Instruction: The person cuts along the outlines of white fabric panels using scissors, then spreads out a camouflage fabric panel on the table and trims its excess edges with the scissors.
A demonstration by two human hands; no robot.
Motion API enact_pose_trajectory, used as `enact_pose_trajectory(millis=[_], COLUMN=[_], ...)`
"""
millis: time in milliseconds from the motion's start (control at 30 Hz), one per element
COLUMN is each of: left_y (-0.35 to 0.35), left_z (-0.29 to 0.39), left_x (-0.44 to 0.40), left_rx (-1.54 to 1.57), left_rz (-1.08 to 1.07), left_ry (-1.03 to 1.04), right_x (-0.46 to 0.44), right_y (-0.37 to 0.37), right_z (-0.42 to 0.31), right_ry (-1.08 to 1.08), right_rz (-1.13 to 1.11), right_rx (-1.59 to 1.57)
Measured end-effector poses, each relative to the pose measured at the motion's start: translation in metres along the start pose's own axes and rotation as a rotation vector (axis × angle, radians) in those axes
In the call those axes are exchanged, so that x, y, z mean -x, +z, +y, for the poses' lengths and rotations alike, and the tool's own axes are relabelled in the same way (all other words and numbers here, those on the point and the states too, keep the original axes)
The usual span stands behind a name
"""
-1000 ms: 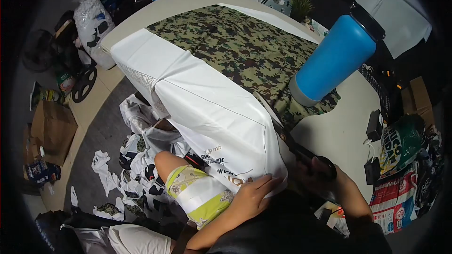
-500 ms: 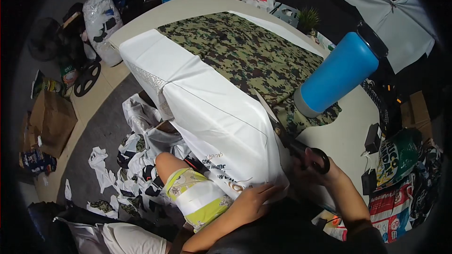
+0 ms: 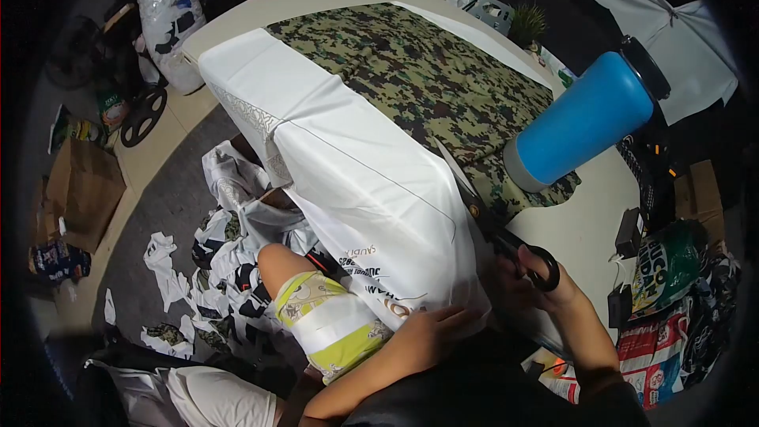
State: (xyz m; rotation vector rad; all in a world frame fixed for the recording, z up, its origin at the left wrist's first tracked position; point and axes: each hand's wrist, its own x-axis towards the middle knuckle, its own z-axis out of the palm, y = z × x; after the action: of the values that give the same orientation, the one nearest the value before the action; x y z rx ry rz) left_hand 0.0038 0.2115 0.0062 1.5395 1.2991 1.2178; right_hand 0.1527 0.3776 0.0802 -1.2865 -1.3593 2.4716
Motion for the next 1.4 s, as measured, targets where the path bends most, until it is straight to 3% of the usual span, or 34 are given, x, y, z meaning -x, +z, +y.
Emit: enact_pose_trajectory(millis=[233, 433, 567, 900, 1067, 1400], left_y=[-0.005, -0.008, -0.010, -0.007, -0.007, -0.009], left_z=[0.005, -0.002, -0.005, -0.006, -0.004, -0.010], left_x=[-0.002, 0.000, -0.002, -0.007, -0.007, -0.010], left_rx=[0.052, -0.007, 0.044, 0.105, 0.105, 0.225], left_rz=[-0.012, -0.098, -0.107, -0.111, -0.084, -0.109], left_ry=[-0.017, -0.042, -0.041, -0.094, -0.060, -0.074], right_x=[-0.003, -0.009, -0.026, -0.024, -0.034, -0.042], right_y=[-0.005, -0.057, -0.085, -0.049, -0.060, -0.063], right_z=[0.002, -0.021, -0.039, -0.058, -0.053, -0.051], right_ry=[-0.005, 0.089, 0.131, 0.090, 0.092, 0.169], right_rz=[0.069, -0.037, -0.429, -0.113, -0.287, -0.292], right_rx=[0.053, 0.246, 0.106, 0.382, 0.391, 0.215])
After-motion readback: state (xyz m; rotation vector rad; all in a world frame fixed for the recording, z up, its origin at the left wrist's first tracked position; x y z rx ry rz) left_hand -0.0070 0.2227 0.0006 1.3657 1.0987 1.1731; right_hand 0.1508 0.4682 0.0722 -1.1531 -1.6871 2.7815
